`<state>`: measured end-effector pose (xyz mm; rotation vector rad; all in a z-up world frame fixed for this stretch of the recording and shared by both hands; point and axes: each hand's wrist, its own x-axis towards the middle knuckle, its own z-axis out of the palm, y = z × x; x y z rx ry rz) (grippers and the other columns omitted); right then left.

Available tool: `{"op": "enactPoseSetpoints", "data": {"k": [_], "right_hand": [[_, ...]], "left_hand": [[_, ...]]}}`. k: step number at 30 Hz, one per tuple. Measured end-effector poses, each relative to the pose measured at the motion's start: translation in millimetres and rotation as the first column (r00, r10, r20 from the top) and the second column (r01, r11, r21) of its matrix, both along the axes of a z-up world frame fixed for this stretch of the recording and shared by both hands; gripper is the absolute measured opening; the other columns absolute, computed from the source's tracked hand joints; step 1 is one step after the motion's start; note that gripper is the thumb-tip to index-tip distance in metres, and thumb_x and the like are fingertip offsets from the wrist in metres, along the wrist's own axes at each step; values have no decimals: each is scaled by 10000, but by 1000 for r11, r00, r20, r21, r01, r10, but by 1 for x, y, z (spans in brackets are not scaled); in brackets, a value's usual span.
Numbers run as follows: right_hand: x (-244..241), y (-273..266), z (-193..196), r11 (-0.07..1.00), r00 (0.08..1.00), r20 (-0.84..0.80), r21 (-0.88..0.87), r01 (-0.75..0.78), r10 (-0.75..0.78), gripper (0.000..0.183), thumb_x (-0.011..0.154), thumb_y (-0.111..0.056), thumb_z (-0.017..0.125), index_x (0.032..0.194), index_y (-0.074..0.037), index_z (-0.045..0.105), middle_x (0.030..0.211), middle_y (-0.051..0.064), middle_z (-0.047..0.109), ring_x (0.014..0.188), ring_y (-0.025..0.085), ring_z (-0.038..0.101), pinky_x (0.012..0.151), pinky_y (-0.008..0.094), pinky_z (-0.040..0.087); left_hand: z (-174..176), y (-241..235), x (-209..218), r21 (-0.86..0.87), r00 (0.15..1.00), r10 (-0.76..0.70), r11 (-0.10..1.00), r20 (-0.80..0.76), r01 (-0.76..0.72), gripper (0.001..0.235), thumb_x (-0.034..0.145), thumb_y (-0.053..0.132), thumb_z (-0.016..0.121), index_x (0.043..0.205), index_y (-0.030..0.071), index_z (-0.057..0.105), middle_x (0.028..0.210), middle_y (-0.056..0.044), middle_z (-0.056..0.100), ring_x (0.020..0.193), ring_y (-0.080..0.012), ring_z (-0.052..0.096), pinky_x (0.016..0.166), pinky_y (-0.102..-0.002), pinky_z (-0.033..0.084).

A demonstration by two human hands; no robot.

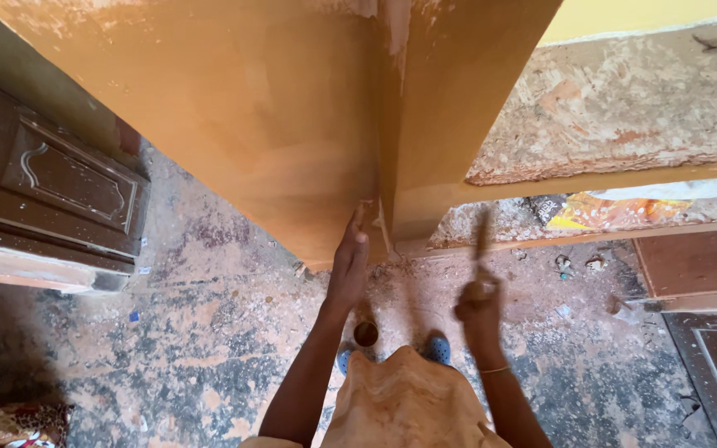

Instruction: The person paints a wall corner and adjacent ledge with a brush, applying a light brown coat over a yellow base. The person repeatedly dips the brush into a small container and smooths the paint along the vertical corner and horizontal edge.

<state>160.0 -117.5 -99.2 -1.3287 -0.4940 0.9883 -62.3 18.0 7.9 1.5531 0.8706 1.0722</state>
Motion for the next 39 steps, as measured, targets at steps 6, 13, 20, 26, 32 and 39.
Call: {"op": "enactPoseSetpoints", "data": {"k": [6,13,20,26,32,39], "right_hand": [[-86,-7,-20,881,849,-284,-27,-472,446,332,1064,-103,395,1396,-109,388,740,-23,476,507,47,387,414,170,367],[-27,-5,-13,970,970,-48,-35,-239,237,462,950,-21,460,1393,-142,405,728,-19,468,494,50,357,391,213,329],[-37,-5,-39,990,999,-16,-136,-29,27,431,1006,-106,453,1411,-134,310,753,-18,519,497,67,409,406,228,389],[-75,-2,-52,835,839,-67,-79,-544,540,318,1123,-171,378,1426,-87,425,750,-24,460,528,65,379,450,202,377],[-37,2,-49,960,976,-97,-186,-209,193,389,1021,-88,432,1407,-116,394,691,-8,483,478,89,357,392,242,329],[-31,11,-40,952,973,-185,-295,79,-138,442,1034,-61,414,1461,-142,338,688,14,466,482,98,362,399,244,317]], "left_hand": [[4,0,7,-75,999,-11,997,-41,8,625,1110,378,304,1618,19,243,1698,-178,260,1577,-298,220,1257,-406,176],[-4,2,6,-59,1000,-10,998,0,10,613,1120,366,317,1614,8,263,1696,-185,277,1580,-295,238,1267,-399,181],[-2,-1,8,-46,1000,-15,999,-15,15,595,1117,337,330,1610,9,280,1678,-187,327,1571,-293,270,1265,-402,188],[4,-2,15,-10,995,-96,995,12,97,593,1129,332,313,1627,18,239,1703,-173,271,1588,-292,223,1271,-401,176],[2,-4,14,-45,996,-92,995,11,93,591,1128,321,316,1622,6,243,1702,-178,279,1588,-297,240,1275,-403,189],[6,-6,13,-71,996,-93,993,16,94,595,1124,318,309,1623,4,229,1705,-182,261,1587,-293,232,1275,-404,181]]}}
